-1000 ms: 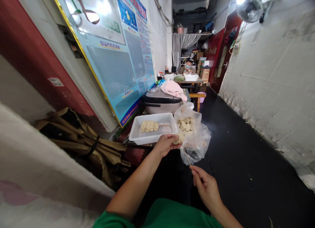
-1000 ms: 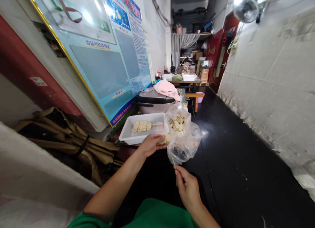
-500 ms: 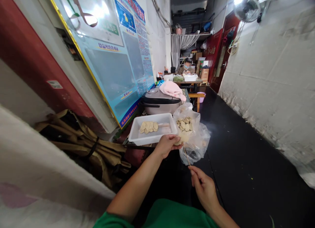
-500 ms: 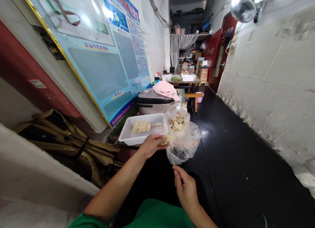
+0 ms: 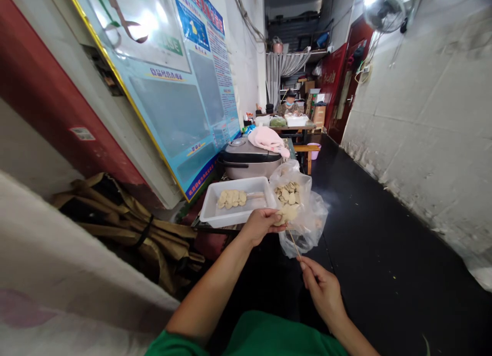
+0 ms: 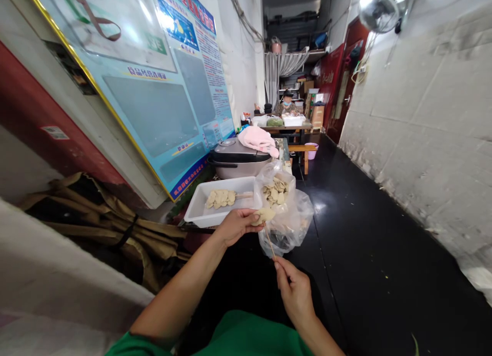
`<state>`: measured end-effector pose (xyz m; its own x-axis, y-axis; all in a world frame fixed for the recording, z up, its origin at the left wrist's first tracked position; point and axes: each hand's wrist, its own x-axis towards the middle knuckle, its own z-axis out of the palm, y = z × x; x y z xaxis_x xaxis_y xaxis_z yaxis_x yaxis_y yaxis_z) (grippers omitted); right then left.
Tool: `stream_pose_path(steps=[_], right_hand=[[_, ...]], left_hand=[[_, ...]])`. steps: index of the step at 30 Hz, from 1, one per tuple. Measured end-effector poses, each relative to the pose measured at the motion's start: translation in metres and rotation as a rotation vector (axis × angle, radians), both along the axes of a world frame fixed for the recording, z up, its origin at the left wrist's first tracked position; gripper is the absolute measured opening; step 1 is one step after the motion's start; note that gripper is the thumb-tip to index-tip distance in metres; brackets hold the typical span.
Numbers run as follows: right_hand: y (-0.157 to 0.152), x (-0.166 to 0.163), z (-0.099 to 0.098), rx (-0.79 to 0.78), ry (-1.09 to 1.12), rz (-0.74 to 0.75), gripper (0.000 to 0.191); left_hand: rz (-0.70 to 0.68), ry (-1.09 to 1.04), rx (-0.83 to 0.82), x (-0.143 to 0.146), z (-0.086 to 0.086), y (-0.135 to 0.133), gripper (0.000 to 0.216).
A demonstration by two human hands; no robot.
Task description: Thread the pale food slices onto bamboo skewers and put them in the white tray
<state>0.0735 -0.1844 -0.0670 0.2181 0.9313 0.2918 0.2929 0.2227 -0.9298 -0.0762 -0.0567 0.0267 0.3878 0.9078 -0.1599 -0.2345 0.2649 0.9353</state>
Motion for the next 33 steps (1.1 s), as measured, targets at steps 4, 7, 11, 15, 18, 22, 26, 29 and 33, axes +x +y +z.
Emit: stream_pose_path(steps=[4,7,11,15,18,22,26,29,33], right_hand=[[-0.001,0.002,-0.002,0.009,-0.007,-0.002,0.036],[-0.004,0.002,0.0,-0.007,0.008,0.007,0.036],[-0.006,0.001,0.006,-0.036,0.054,0.017,0.036],[-0.008,0.001,0.013,-0.045,0.084,0.03,0.036],[-0.009,0.001,0.017,-0.055,0.091,0.023,0.036],[-0.009,0.0,0.02,-0.081,0.113,0.025,0.038],[-0.008,-0.001,0.02,-0.097,0.148,0.033,0.04],[-0.006,-0.002,0.019,-0.09,0.17,0.031,0.04],[-0.001,-0.004,0.019,-0.061,0.187,0.014,0.039]], left_hand=[[-0.009,0.04,0.016,0.001,0.001,-0.001,0.023],[-0.018,0.063,0.025,0.002,0.001,-0.002,0.024],[-0.007,0.076,0.052,0.005,0.002,-0.003,0.021],[0.021,0.057,0.059,0.008,0.002,-0.004,0.02],[0.012,0.068,0.069,0.008,0.001,-0.004,0.02],[0.008,0.074,0.083,0.01,0.002,-0.005,0.022],[0.009,0.057,0.097,0.011,0.004,-0.008,0.023],[-0.008,0.052,0.109,0.012,0.004,-0.008,0.024],[-0.048,0.048,0.139,0.013,0.001,-0.008,0.027]])
